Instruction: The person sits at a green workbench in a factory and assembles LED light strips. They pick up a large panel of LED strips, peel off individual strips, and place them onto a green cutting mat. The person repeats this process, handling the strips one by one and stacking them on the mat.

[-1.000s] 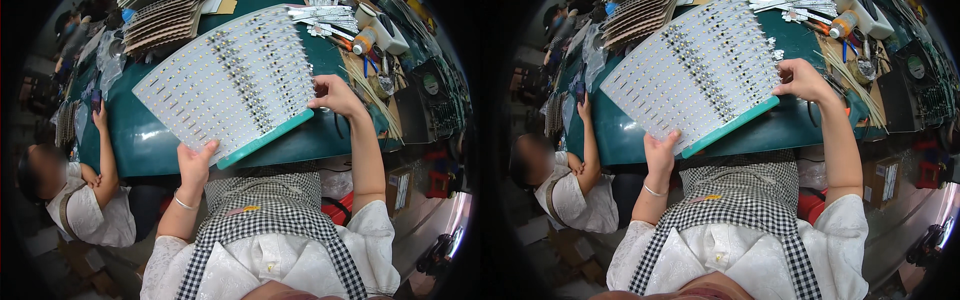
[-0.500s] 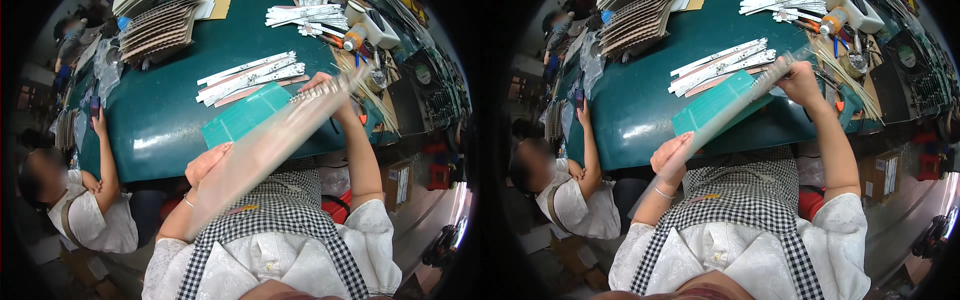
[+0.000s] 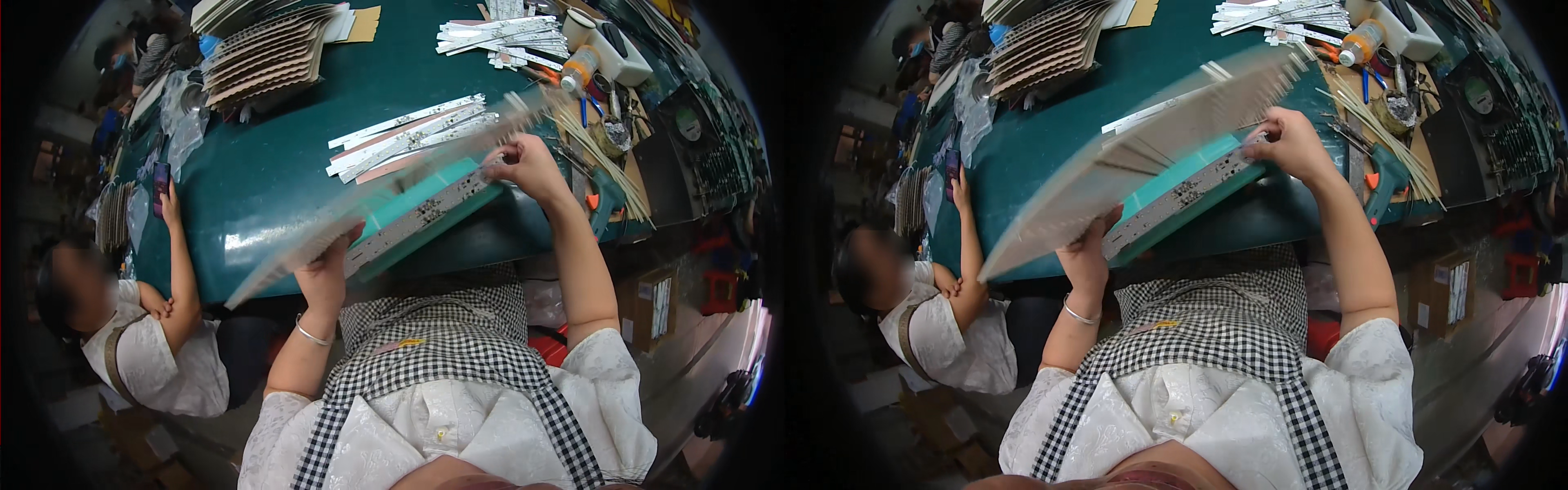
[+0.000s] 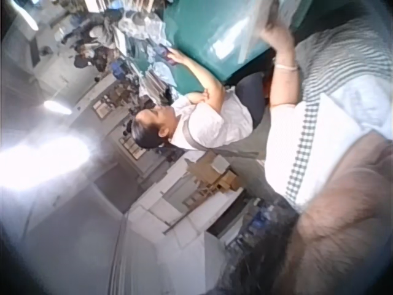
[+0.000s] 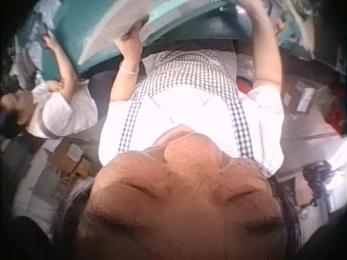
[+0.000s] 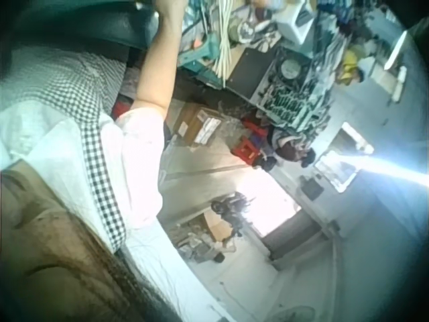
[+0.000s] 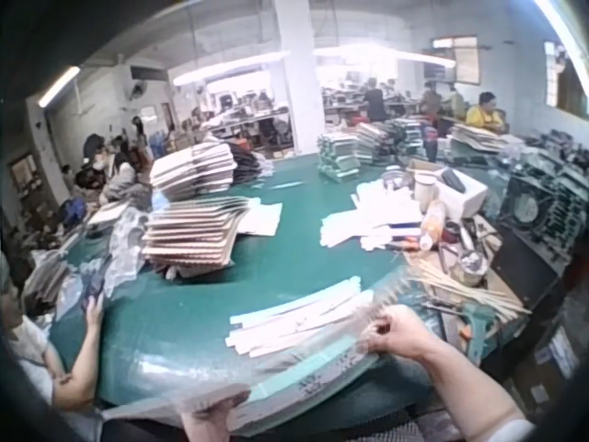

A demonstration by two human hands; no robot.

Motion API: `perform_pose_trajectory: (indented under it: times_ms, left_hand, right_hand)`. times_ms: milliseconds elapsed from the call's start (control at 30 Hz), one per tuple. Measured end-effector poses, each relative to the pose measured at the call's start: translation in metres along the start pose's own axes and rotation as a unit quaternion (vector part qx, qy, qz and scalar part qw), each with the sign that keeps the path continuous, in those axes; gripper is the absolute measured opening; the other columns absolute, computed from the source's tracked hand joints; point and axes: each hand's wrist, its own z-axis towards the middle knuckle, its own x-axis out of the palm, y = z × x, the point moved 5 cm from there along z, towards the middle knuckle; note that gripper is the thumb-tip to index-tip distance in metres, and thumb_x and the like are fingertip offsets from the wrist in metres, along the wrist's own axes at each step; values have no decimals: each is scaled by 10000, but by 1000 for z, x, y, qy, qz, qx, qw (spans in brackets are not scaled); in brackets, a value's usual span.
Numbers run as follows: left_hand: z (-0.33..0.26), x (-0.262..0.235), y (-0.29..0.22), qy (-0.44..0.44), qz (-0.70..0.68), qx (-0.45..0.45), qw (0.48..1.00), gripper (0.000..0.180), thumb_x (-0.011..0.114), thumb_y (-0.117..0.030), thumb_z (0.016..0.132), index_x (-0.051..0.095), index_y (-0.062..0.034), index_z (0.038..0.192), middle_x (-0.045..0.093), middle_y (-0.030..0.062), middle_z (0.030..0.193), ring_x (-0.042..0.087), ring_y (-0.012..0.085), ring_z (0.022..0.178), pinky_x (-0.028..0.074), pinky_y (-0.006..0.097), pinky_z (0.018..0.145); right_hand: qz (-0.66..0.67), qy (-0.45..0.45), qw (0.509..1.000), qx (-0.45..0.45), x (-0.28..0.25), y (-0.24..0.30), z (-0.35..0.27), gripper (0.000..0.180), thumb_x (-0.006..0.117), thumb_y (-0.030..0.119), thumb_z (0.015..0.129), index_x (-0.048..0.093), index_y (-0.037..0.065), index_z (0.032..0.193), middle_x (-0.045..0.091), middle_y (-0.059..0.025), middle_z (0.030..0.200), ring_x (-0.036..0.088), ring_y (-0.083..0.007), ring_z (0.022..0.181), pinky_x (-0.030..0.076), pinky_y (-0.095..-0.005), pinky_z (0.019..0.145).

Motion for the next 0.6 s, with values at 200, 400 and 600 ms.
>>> perform_pose_trajectory:
  times_ms: [200, 400, 600]
  left_hand:
    - [9, -49, -2, -143, -109, -101, 979, 306, 591, -66, 916, 505, 57, 1183, 637, 192, 1052, 685, 320, 843, 600, 376, 757]
    - [-19, -117, 4, -241, -66, -136, 959, 350, 555, -73, 933, 460, 25, 1255, 617, 180, 1114, 671, 280, 919, 598, 346, 777]
    - [-41, -135, 10, -283, -68, -177, 940, 367, 539, -55, 935, 435, 29, 1277, 599, 182, 1140, 655, 288, 966, 585, 348, 811]
  right_hand:
    - [-183, -23, 978, -96, 0, 24, -9, 205, 765, 58, 692, 710, 39, 889, 670, -61, 820, 608, -171, 772, 495, -307, 734]
    - [-330, 11, 900, -284, 33, 55, -13, 189, 751, 113, 684, 708, 50, 857, 661, -95, 850, 600, -273, 907, 481, -358, 823]
    - [-300, 49, 874, -380, 82, 74, -20, 188, 737, 134, 700, 696, 61, 868, 635, -73, 886, 593, -272, 898, 479, -381, 802]
